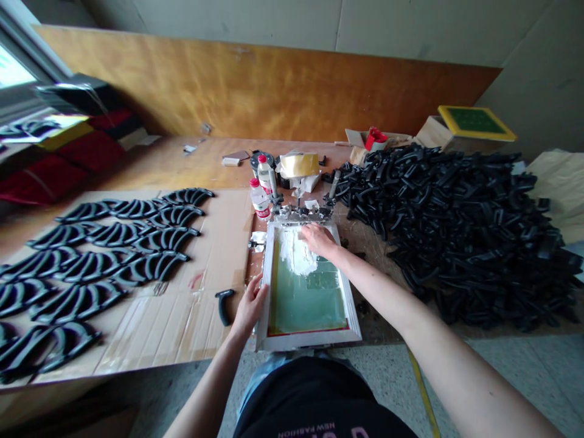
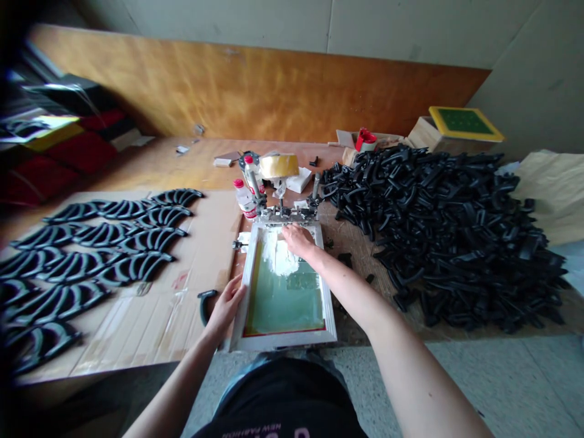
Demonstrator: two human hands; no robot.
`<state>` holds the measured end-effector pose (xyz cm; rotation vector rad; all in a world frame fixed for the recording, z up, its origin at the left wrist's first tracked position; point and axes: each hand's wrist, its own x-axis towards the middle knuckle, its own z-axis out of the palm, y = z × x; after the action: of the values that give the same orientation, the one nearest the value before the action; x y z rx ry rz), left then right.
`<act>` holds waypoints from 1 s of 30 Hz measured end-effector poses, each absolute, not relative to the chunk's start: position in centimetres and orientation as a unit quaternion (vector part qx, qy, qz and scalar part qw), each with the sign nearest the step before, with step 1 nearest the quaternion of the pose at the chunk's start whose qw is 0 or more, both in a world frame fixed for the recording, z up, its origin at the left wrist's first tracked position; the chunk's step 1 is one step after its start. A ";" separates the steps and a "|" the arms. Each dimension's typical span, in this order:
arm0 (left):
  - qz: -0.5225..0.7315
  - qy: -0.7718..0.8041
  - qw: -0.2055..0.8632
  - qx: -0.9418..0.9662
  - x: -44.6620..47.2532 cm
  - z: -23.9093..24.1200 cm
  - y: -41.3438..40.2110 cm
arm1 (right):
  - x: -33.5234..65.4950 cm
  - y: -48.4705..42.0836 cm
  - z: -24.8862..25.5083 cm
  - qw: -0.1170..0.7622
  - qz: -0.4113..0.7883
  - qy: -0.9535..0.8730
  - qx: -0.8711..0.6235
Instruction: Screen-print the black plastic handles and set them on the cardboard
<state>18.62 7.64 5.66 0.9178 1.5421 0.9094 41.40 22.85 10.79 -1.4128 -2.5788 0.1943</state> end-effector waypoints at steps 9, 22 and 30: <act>0.391 0.646 0.529 0.388 18.1 4.4 7.5 | 44.5 19.3 11.5 0.096 0.131 -0.939 -0.303; 0.406 0.655 0.527 0.359 18.7 10.1 7.4 | 43.0 22.9 12.6 0.198 0.110 -0.867 -0.445; 0.543 0.551 0.497 0.393 19.2 19.5 11.2 | 51.3 26.9 13.4 0.274 0.111 -0.690 -0.661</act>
<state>19.22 11.21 19.52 0.9515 1.3343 1.3150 51.28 26.88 13.38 -1.7773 -1.8563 0.2995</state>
